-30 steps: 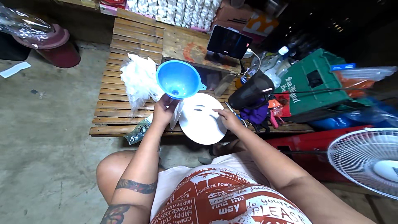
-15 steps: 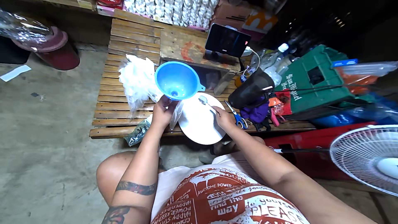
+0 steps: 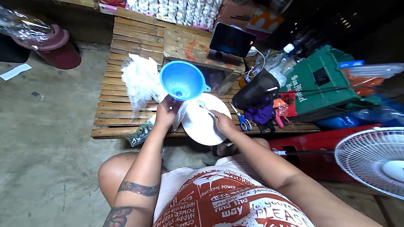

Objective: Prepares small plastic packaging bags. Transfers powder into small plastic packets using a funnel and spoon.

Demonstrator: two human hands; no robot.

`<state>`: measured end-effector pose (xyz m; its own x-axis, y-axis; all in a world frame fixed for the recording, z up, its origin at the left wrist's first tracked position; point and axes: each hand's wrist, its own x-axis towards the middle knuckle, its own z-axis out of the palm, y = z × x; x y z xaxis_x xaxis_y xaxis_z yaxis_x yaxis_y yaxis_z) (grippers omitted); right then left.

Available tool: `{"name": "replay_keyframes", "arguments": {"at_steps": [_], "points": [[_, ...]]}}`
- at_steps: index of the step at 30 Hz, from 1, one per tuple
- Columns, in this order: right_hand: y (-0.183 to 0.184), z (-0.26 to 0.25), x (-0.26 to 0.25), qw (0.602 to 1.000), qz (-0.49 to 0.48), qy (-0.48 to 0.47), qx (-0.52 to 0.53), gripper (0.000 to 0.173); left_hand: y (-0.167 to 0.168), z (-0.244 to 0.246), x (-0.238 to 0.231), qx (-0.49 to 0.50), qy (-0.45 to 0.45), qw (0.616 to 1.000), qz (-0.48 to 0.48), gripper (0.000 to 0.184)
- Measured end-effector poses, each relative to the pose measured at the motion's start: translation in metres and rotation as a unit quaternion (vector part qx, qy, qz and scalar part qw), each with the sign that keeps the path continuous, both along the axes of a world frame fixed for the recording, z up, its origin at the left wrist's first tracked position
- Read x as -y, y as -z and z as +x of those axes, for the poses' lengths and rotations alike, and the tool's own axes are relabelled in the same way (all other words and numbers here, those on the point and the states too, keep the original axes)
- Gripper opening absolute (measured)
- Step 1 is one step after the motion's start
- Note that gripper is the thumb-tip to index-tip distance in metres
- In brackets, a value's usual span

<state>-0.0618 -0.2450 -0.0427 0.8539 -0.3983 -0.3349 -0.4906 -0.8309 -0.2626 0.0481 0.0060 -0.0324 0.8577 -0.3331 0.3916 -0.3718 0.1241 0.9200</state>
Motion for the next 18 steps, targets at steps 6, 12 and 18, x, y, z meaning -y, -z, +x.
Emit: {"name": "replay_keyframes", "arguments": {"at_steps": [6,12,18], "points": [[0.003,-0.004,-0.003,0.999,-0.015,-0.033,0.007,0.046,-0.001,0.000,-0.001,-0.003,-0.004,1.000,0.019,0.027],[0.002,-0.007,-0.004,0.998,-0.012,-0.063,0.002,0.046,-0.002,-0.001,-0.001,-0.004,-0.005,1.000,0.022,0.028],[-0.006,-0.011,-0.008,0.997,-0.012,-0.071,-0.018,0.050,-0.003,-0.001,-0.001,-0.003,-0.001,1.000,0.023,0.027]]}}
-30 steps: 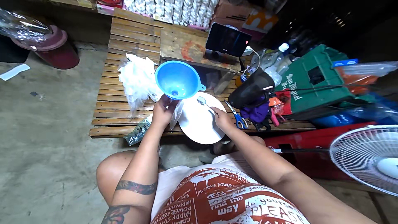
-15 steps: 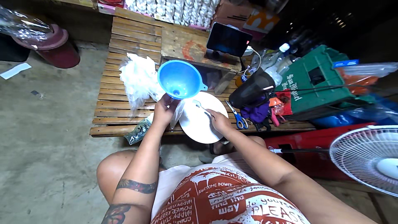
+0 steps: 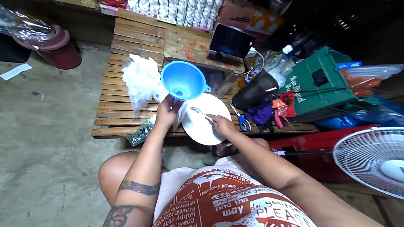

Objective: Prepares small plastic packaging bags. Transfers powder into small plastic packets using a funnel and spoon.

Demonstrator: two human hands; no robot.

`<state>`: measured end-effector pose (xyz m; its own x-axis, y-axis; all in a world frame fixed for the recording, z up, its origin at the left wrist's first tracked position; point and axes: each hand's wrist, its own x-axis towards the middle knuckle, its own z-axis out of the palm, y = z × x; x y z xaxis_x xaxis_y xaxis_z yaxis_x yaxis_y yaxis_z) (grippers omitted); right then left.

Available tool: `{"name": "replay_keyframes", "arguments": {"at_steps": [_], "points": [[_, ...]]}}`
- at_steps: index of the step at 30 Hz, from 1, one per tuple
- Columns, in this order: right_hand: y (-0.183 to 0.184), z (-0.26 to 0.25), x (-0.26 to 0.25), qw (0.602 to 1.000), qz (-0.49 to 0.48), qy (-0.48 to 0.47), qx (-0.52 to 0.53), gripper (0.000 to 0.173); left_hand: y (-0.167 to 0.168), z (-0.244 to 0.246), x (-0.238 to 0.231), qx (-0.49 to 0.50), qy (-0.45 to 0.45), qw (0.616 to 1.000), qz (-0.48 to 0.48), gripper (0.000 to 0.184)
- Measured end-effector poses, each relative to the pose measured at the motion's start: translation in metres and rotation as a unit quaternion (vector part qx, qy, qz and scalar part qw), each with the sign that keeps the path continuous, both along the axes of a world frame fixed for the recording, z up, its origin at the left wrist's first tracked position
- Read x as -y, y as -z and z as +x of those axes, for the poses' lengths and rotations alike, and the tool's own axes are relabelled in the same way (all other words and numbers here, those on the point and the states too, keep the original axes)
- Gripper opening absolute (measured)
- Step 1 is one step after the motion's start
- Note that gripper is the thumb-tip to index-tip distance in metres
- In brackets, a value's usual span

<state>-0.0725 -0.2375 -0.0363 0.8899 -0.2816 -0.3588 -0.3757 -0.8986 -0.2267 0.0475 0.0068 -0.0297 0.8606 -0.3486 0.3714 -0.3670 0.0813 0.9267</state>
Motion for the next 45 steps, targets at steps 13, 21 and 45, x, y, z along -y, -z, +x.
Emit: {"name": "replay_keyframes", "arguments": {"at_steps": [13,21,45], "points": [[0.000,-0.036,0.037,0.969,-0.046,-0.201,0.136,0.049,-0.002,0.001,-0.003,-0.006,-0.001,1.000,-0.004,0.028],[0.002,-0.022,0.063,0.987,0.026,0.037,0.151,0.037,-0.003,-0.001,-0.001,-0.017,0.001,1.000,0.005,0.028],[0.004,-0.024,0.052,0.964,0.015,-0.185,0.191,0.047,-0.003,-0.002,-0.001,-0.020,0.007,1.000,-0.007,0.028]]}}
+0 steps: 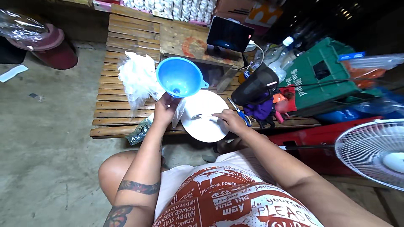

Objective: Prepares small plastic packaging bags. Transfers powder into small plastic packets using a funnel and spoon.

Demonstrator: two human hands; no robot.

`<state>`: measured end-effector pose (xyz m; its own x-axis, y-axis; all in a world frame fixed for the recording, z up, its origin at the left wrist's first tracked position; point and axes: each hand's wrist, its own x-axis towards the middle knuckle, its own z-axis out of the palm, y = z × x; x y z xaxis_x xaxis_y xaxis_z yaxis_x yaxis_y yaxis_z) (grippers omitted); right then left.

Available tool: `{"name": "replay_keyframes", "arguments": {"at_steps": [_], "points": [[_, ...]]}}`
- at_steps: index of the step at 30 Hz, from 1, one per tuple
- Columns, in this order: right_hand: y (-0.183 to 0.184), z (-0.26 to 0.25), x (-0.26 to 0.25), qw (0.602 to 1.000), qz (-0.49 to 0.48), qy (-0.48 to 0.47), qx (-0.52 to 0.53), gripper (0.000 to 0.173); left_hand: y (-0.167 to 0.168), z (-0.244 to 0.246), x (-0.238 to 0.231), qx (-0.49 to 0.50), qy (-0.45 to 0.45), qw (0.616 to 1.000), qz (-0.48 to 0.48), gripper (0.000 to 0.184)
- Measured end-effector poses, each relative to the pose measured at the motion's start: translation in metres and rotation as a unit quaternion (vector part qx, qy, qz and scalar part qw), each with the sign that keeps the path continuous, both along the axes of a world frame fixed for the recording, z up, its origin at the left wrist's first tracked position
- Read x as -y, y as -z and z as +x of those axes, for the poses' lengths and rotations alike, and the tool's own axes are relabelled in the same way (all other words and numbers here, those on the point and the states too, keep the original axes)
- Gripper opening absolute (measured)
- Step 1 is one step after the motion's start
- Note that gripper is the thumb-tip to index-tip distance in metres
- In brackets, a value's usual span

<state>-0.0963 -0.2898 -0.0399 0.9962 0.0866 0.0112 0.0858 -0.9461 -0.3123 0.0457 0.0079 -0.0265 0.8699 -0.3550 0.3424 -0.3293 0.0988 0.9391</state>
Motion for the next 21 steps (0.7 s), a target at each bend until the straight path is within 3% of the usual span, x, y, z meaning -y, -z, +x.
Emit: {"name": "replay_keyframes", "arguments": {"at_steps": [3,6,11,15,21], "points": [[-0.002,0.004,0.004,0.998,0.042,0.040,0.031,0.048,-0.001,-0.001,0.001,-0.001,-0.001,1.000,0.003,0.029],[0.000,0.019,0.003,0.984,0.095,0.151,-0.004,0.037,-0.001,-0.001,0.002,-0.002,0.000,1.000,0.004,0.029],[0.007,0.041,0.001,0.943,0.154,0.289,-0.054,0.038,-0.001,0.000,0.000,-0.005,-0.004,1.000,0.008,0.029],[0.014,0.046,-0.011,0.932,0.168,0.312,-0.074,0.038,0.000,0.001,-0.001,-0.001,-0.005,1.000,0.006,0.028],[0.025,0.036,-0.031,0.950,0.176,0.237,-0.098,0.038,-0.001,0.001,0.000,0.006,-0.005,1.000,0.010,0.028]]}}
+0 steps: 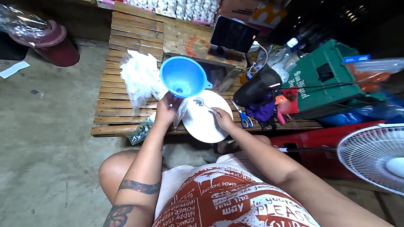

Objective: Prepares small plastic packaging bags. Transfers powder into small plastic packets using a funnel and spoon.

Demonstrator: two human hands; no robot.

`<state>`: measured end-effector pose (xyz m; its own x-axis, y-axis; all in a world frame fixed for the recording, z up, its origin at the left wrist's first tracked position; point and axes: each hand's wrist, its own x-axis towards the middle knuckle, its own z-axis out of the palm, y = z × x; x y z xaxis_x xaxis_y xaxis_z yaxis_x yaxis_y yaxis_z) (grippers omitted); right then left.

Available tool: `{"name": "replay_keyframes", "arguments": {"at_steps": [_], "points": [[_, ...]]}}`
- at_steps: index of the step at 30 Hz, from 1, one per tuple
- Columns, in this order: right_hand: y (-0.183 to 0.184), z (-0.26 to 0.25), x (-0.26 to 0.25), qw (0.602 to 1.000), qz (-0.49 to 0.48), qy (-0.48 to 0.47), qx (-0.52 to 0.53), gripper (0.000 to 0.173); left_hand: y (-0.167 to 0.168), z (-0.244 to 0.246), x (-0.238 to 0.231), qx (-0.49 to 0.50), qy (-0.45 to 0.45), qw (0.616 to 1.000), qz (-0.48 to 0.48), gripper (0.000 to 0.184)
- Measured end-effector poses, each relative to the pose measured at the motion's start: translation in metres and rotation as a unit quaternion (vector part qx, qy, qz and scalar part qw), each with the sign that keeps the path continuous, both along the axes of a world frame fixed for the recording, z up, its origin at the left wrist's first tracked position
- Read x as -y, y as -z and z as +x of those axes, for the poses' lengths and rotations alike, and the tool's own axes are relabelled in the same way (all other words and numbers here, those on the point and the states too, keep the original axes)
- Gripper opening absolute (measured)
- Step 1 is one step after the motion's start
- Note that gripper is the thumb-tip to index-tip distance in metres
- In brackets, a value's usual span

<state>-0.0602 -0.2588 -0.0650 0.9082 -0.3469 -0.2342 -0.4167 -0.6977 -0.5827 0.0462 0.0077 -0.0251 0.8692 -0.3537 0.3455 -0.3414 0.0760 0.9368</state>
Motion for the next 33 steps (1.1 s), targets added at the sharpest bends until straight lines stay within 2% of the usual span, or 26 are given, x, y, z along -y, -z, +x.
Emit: {"name": "replay_keyframes", "arguments": {"at_steps": [8,10,16,19,21,28,30,33], "points": [[-0.005,-0.017,0.025,0.979,-0.049,-0.181,0.076,0.036,0.003,0.000,0.001,0.007,0.003,1.000,-0.006,0.029],[-0.011,-0.014,0.030,0.982,-0.043,-0.163,0.081,0.036,0.003,0.000,0.000,0.007,0.004,1.000,-0.001,0.028],[-0.016,0.007,0.025,0.998,-0.033,-0.009,0.054,0.036,0.002,-0.001,0.001,0.010,-0.002,1.000,0.007,0.026],[-0.010,0.014,0.021,0.999,-0.002,0.021,0.038,0.036,0.004,0.001,0.001,0.009,-0.001,1.000,0.002,0.027],[-0.004,0.014,0.017,0.999,0.011,0.003,0.030,0.036,0.004,0.001,0.001,0.003,0.001,1.000,0.001,0.028],[-0.010,-0.006,0.025,0.984,-0.025,-0.170,0.042,0.033,0.004,0.001,0.000,0.014,-0.003,1.000,0.008,0.028],[-0.015,-0.011,0.033,0.984,-0.020,-0.168,0.045,0.032,0.004,0.001,0.000,0.014,-0.002,1.000,0.008,0.028],[-0.024,-0.016,0.038,0.995,-0.009,-0.092,0.032,0.033,0.004,0.000,0.001,0.014,0.002,1.000,0.005,0.028]]}}
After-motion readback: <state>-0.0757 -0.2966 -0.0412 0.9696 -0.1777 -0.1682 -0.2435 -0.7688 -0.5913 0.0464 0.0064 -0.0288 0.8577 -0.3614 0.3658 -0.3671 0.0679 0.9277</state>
